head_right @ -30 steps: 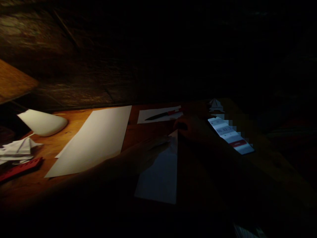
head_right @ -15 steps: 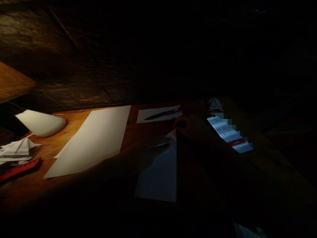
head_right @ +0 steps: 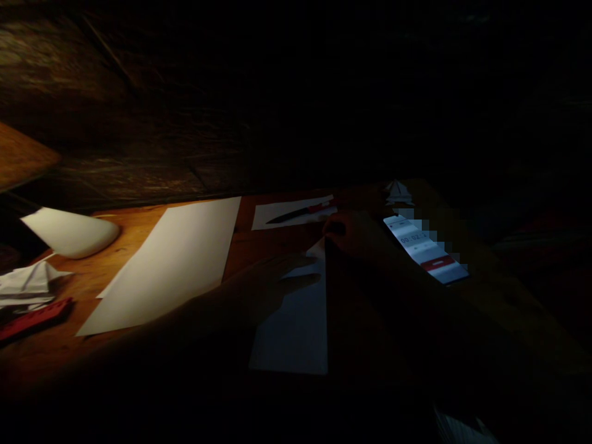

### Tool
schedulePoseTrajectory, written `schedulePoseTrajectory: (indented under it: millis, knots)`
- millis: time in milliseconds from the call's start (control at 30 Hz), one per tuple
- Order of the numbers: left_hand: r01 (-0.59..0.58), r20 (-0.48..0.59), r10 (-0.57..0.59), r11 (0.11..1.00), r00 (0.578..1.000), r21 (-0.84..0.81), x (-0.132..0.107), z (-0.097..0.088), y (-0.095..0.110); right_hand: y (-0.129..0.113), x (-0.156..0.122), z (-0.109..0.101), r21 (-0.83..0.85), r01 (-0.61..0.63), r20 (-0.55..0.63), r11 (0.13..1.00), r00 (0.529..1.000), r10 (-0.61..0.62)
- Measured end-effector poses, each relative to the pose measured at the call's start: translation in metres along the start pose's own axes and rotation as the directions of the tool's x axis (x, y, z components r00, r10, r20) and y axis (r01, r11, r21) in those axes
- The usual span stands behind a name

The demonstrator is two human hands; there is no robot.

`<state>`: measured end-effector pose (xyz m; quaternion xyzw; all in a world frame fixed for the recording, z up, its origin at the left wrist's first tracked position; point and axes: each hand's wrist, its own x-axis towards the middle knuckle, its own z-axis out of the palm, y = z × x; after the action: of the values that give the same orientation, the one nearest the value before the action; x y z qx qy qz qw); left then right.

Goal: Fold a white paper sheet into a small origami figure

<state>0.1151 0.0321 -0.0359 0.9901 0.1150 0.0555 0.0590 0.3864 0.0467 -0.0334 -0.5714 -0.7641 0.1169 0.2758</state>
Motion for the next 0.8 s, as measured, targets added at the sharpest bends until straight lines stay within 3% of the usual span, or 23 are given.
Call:
schedulePoseTrajectory:
  millis: [533,800]
  knots:
    - [0.019,-0.007,-0.019,1.000,1.000,-0.008,-0.0005,-0.0015,0.0005,0.0018,0.0033,0.0049,0.019,-0.047,0.020,0.999,0.999,0.047]
    - [0.031,-0.061,-0.034,0.999,0.998,-0.039,-0.0023,0.0011,-0.0005,0.0002,0.0041,0.0030,0.094,-0.085,0.064,0.992,0.995,0.080]
